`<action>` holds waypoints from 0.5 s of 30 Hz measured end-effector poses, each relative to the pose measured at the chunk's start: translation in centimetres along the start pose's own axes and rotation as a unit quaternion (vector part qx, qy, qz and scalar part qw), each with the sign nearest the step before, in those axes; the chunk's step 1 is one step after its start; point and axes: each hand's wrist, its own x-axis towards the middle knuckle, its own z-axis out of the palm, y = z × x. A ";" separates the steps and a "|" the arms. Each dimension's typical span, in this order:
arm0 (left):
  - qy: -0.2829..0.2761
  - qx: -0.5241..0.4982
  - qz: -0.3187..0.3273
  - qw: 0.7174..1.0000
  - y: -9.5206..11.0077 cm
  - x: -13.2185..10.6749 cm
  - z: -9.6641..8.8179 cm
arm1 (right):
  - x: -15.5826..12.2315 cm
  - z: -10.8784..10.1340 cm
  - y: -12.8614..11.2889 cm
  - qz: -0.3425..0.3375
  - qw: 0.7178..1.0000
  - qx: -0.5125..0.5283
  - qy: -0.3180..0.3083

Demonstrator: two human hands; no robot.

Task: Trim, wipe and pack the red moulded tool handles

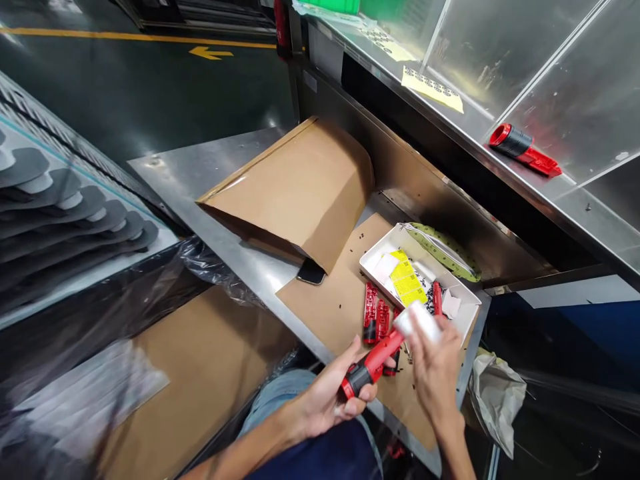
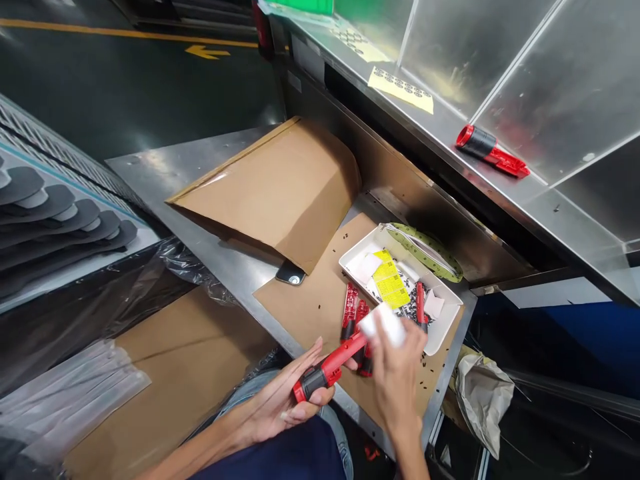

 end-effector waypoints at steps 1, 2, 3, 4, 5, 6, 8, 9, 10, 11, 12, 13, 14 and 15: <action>-0.008 0.003 -0.002 1.000 0.1 0.0 0.0 | 0.1 0.1 -0.1 0.027 1.000 -0.004 0.008; -0.003 0.003 -0.002 1.000 0.2 0.1 -0.1 | 0.2 0.1 -0.3 0.025 1.000 0.004 0.002; 0.010 -0.001 -0.005 1.000 0.3 0.1 -0.1 | 0.2 0.2 -0.5 0.000 1.000 0.021 -0.016; 0.021 -0.011 -0.014 1.000 0.5 0.2 -0.2 | 0.3 0.2 -0.7 -0.021 0.999 0.033 -0.030; 0.025 -0.023 -0.024 0.999 0.6 0.3 -0.3 | 0.4 0.2 -0.9 -0.039 0.998 0.038 -0.039; 0.017 -0.035 -0.033 0.999 0.7 0.4 -0.5 | 0.5 0.2 -0.9 -0.036 0.998 0.030 -0.034; -0.017 -0.055 -0.046 0.997 0.9 0.6 -0.8 | 0.8 0.0 -0.6 -0.026 0.999 0.011 -0.019; -0.030 -0.058 -0.051 0.997 1.0 0.7 -1.0 | 0.9 -0.2 -0.2 -0.040 0.999 0.013 -0.020; -0.037 -0.055 -0.055 0.996 1.1 0.7 -1.1 | 1.0 -0.4 0.3 -0.072 0.997 0.021 -0.033; -0.040 -0.049 -0.059 0.996 1.1 0.8 -1.2 | 1.1 -0.6 0.8 -0.112 0.992 0.031 -0.046; -0.044 -0.042 -0.060 0.996 1.2 0.8 -1.2 | 1.1 -0.8 1.3 -0.145 0.987 0.034 -0.053; -0.050 -0.035 -0.055 0.997 1.2 0.8 -1.2 | 1.1 -1.0 1.7 -0.161 0.985 0.027 -0.053; -0.055 -0.028 -0.047 0.997 1.2 0.8 -1.2 | 1.1 -1.1 2.0 -0.160 0.986 0.012 -0.043; -0.057 -0.023 -0.038 0.997 1.3 0.7 -1.0 | 1.0 -1.1 2.0 -0.142 0.989 -0.005 -0.029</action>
